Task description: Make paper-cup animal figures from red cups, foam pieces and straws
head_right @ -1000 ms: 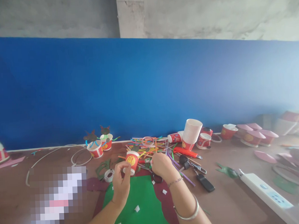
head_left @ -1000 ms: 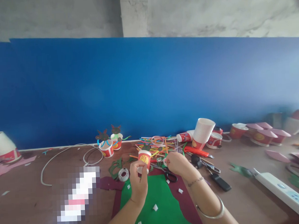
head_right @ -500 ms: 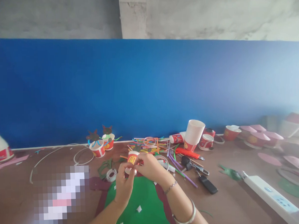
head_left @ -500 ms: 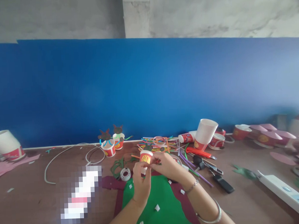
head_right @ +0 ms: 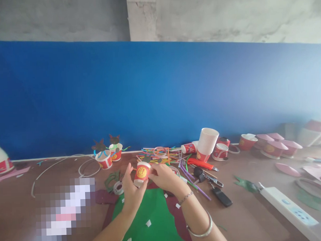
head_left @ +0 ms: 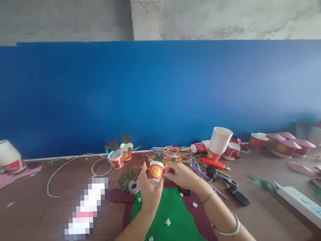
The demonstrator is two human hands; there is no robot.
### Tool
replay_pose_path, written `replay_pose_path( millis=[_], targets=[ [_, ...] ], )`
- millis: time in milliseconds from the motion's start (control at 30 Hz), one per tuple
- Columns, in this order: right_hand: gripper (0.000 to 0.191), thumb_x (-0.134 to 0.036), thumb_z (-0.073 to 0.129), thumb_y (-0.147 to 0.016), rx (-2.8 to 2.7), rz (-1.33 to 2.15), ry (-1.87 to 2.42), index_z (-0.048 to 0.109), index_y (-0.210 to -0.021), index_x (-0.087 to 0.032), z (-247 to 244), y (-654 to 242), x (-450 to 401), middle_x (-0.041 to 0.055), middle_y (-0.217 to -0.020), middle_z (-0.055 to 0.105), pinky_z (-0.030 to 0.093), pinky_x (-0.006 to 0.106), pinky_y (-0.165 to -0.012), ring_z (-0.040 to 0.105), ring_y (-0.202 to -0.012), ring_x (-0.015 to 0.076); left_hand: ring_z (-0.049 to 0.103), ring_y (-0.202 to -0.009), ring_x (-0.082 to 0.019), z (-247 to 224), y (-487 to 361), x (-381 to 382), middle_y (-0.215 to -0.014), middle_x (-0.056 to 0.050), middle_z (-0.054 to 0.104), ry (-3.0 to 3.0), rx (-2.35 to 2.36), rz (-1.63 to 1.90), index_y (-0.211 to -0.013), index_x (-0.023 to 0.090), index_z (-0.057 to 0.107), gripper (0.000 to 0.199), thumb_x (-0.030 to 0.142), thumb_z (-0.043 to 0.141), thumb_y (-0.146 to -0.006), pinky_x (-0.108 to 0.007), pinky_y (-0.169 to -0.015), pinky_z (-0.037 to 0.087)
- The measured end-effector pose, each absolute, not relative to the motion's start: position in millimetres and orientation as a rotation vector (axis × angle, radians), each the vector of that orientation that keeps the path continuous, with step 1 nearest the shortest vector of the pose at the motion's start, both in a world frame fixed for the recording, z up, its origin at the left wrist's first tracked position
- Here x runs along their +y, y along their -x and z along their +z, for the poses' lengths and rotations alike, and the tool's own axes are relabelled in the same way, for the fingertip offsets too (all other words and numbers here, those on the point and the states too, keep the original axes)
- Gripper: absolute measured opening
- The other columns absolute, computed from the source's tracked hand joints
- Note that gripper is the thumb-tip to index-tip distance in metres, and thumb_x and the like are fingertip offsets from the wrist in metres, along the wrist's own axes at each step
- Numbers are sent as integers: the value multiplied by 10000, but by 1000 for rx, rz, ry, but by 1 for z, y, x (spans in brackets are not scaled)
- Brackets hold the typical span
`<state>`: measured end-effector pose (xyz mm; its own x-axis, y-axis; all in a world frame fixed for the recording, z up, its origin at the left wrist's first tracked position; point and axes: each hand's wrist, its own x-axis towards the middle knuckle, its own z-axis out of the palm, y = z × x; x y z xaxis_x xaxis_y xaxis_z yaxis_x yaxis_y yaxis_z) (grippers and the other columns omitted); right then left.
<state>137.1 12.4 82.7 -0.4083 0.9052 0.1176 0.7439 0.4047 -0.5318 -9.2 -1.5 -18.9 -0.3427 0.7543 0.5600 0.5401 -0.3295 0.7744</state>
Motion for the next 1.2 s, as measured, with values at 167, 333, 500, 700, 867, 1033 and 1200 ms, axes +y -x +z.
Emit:
replay_pose_path(
  millis=[167,333,500,700,867,1033,1200],
  targets=[
    [186,-134,456,-758,-2456,544,1473,612,-843,-188,76,-140,11,34,-815,664,319,235,-614,587,-762,168,492,-1171,-305,-27,8,3,-1262,-170,505,-1631,1570,1565,-1324,159,372,656,178,582,-703,-442,-954,409],
    [268,-78,446,-706,-2511,512,1554,613,-882,-191,74,-136,9,45,-837,671,325,244,-629,600,-796,182,505,-1167,-266,-17,10,5,-1301,-186,454,-1209,1435,1835,-1349,150,297,664,337,583,-780,-406,-956,425],
    [270,-97,452,-736,-2383,397,1513,569,-971,-161,49,-118,17,76,-896,672,358,256,-681,608,-836,196,459,-1215,-247,-3,12,2,-1364,-155,393,-1018,1260,2063,-1341,225,285,659,342,613,-781,-384,-976,419],
    [306,-23,410,-733,-2167,334,1513,525,-985,-153,18,-113,34,69,-886,662,378,236,-731,596,-864,176,496,-1182,-252,-2,12,3,-1338,-180,428,-904,1228,2048,-1337,205,270,671,360,613,-781,-379,-949,441],
    [464,34,401,-644,-2034,340,1591,473,-1048,-183,24,-144,47,36,-905,666,381,228,-733,596,-861,167,479,-1200,-244,-4,9,2,-1366,-169,397,-941,1230,2024,-1353,225,244,660,364,586,-805,-367,-954,437],
    [531,-32,436,-661,-2146,424,1604,432,-1176,-163,31,-163,48,37,-874,670,383,261,-762,599,-873,196,467,-1208,-248,-5,7,0,-1340,-172,414,-1049,1296,1990,-1352,208,249,640,336,572,-815,-365,-952,436],
    [652,-97,504,-616,-2293,334,1614,415,-1258,-172,29,-159,34,78,-1042,630,357,324,-853,522,-1051,256,531,-1115,-248,-10,7,2,-1223,-171,492,-1146,1365,1980,-1315,172,299,601,308,577,-799,-360,-873,479]
  ],
)
